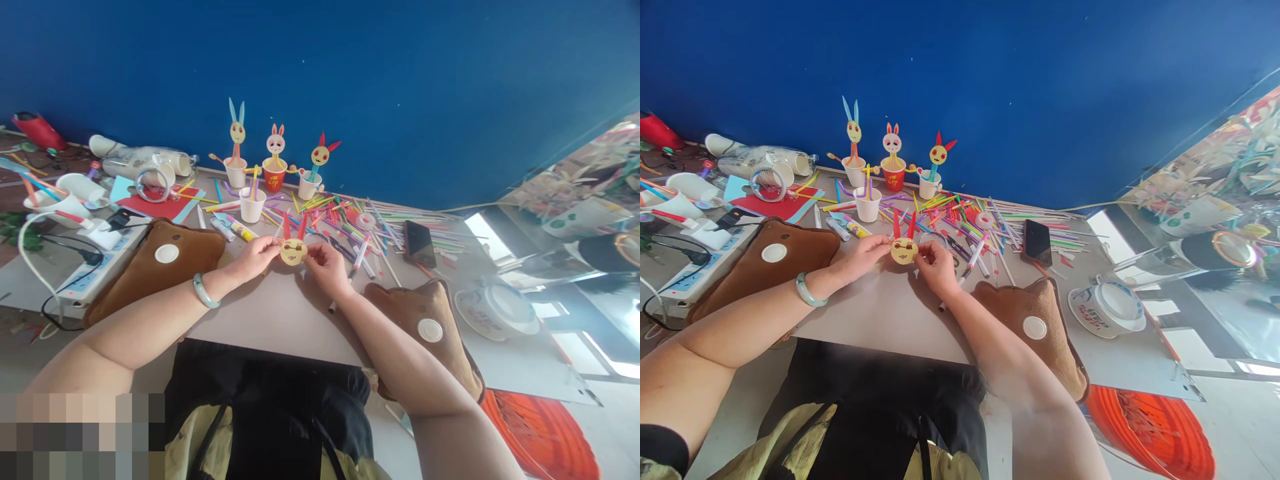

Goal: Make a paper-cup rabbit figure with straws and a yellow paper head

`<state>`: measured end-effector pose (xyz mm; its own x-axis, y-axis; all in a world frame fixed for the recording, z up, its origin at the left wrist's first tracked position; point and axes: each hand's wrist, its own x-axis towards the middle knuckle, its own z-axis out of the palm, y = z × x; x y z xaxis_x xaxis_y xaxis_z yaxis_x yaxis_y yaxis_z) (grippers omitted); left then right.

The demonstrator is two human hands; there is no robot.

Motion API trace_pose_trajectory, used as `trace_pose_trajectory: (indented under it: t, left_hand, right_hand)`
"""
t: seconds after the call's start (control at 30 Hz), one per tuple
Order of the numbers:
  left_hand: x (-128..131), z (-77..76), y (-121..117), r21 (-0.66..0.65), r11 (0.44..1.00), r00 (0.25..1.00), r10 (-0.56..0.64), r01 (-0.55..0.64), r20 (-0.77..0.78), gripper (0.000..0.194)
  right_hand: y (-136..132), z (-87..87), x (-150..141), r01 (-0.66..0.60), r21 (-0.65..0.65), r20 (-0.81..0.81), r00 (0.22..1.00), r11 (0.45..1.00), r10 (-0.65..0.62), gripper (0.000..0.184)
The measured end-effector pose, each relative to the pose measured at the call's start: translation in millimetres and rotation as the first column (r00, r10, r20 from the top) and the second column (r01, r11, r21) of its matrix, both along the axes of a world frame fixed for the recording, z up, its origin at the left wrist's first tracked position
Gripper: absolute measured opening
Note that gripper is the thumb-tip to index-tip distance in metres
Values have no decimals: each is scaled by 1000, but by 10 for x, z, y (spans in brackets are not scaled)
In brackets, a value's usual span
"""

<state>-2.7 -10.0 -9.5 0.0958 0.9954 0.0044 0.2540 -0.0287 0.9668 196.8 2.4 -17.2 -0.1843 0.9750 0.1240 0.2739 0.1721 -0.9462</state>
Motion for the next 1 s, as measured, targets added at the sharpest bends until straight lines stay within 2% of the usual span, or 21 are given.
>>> trace_pose_trajectory:
  t: [0.23,0.77,0.9,1.0]
  left_hand:
    - [-22,-64,23,33,999,1000,-24,25,-17,24]
    - [-22,-57,25,26,999,999,-20,21,-37,22]
    - [-51,-95,33,48,997,989,-51,58,-139,20]
    - [-84,-99,25,137,989,959,-19,59,-281,18]
  right_hand:
    - [13,-8,-1,-4,2,-10,1000,1000,4,19]
    - [16,-32,1,-25,-4,-13,1000,1000,25,20]
    - [31,-51,3,-31,-9,-21,999,999,31,21]
    - [48,-72,25,-51,-28,45,998,998,52,24]
